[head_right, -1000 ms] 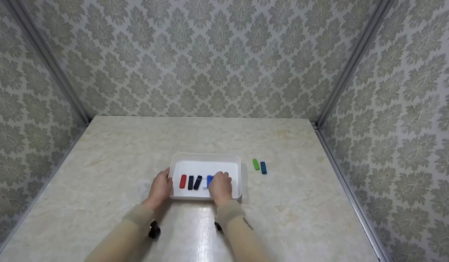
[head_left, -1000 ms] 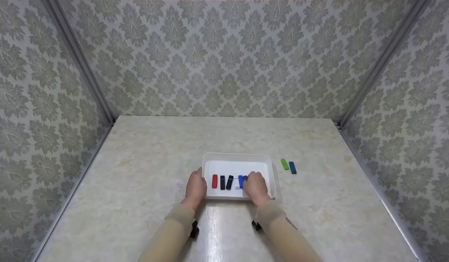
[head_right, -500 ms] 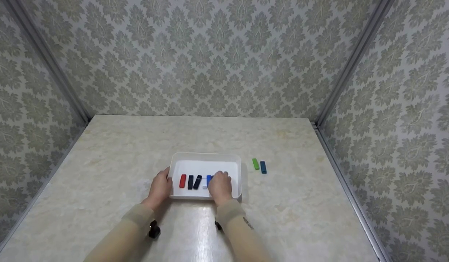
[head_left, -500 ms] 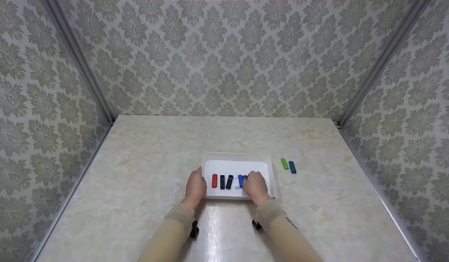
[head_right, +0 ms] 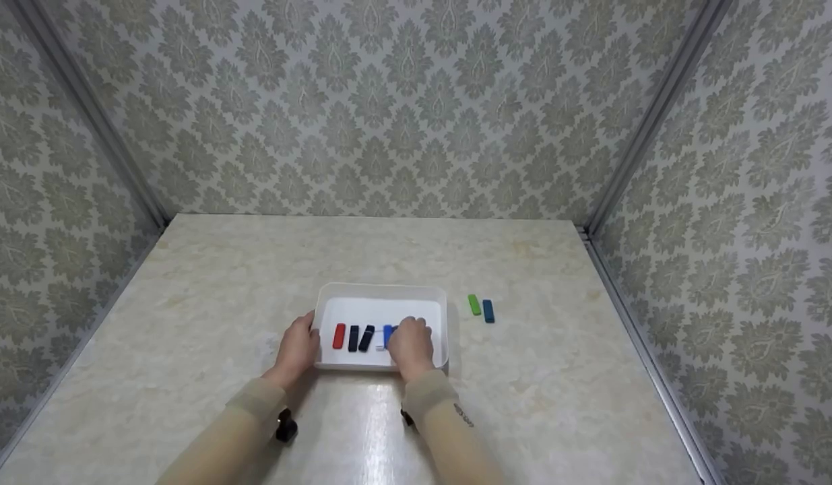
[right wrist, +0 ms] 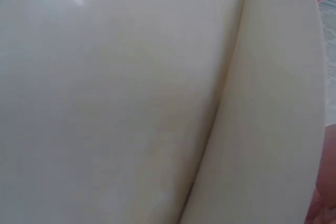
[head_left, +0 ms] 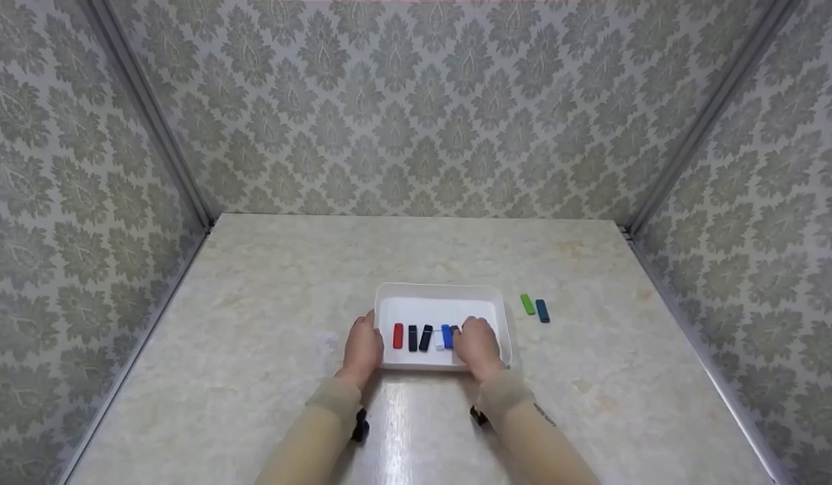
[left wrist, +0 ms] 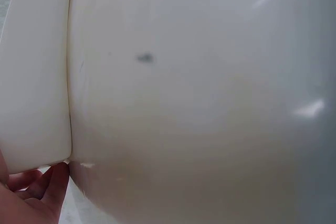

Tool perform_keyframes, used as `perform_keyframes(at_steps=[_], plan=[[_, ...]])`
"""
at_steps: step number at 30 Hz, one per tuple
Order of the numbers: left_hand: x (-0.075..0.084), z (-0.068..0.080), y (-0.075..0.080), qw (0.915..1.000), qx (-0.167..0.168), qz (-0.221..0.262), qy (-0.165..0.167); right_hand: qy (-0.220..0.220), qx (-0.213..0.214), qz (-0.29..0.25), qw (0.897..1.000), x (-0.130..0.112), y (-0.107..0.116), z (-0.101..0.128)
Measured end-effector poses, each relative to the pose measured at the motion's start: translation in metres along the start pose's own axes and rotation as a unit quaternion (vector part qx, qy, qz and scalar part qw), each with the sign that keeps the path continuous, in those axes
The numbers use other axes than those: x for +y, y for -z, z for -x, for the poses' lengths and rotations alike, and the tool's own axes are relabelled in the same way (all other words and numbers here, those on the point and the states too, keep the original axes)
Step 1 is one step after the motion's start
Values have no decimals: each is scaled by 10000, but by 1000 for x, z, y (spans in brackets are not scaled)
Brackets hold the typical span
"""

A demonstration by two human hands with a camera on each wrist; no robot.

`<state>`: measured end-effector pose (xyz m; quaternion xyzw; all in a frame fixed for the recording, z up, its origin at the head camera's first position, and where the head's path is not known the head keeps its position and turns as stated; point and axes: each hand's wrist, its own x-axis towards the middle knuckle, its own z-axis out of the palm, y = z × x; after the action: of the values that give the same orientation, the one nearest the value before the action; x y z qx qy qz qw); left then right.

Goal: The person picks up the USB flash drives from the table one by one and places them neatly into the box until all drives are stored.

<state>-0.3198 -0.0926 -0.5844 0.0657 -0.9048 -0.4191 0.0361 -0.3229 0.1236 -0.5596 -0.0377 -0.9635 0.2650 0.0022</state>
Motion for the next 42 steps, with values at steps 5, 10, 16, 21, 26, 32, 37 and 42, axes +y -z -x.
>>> perform_keyframes(at_steps=[5, 10, 16, 21, 26, 32, 37, 42], plan=[[-1, 0, 0, 9997, 107, 0, -221, -103, -37, -62, 9999, -2, 9, -1], [-2, 0, -1, 9997, 95, -52, -231, -348, -183, -75, 9992, -2, 17, -5], [-2, 1, -1, 10000, 38, -34, -74, -544, -241, -69, 9982, 1, 24, -7], [-2, 0, -2, 9998, 85, -30, -178, -664, -214, -99, 9975, 4, 33, -12], [-3, 0, -2, 9996, 109, -57, -274, -710, -108, -171, 9973, 9, 45, -18], [-4, 0, -1, 9993, 176, -107, -316, -579, 183, -203, 9979, 17, 61, -23], [-3, 2, 0, 9995, 145, -163, -230, -355, 432, -171, 9983, 29, 72, -30], [-1, 2, 0, 9997, 121, -173, -144, -300, 502, -385, 9975, 44, 84, -38]])
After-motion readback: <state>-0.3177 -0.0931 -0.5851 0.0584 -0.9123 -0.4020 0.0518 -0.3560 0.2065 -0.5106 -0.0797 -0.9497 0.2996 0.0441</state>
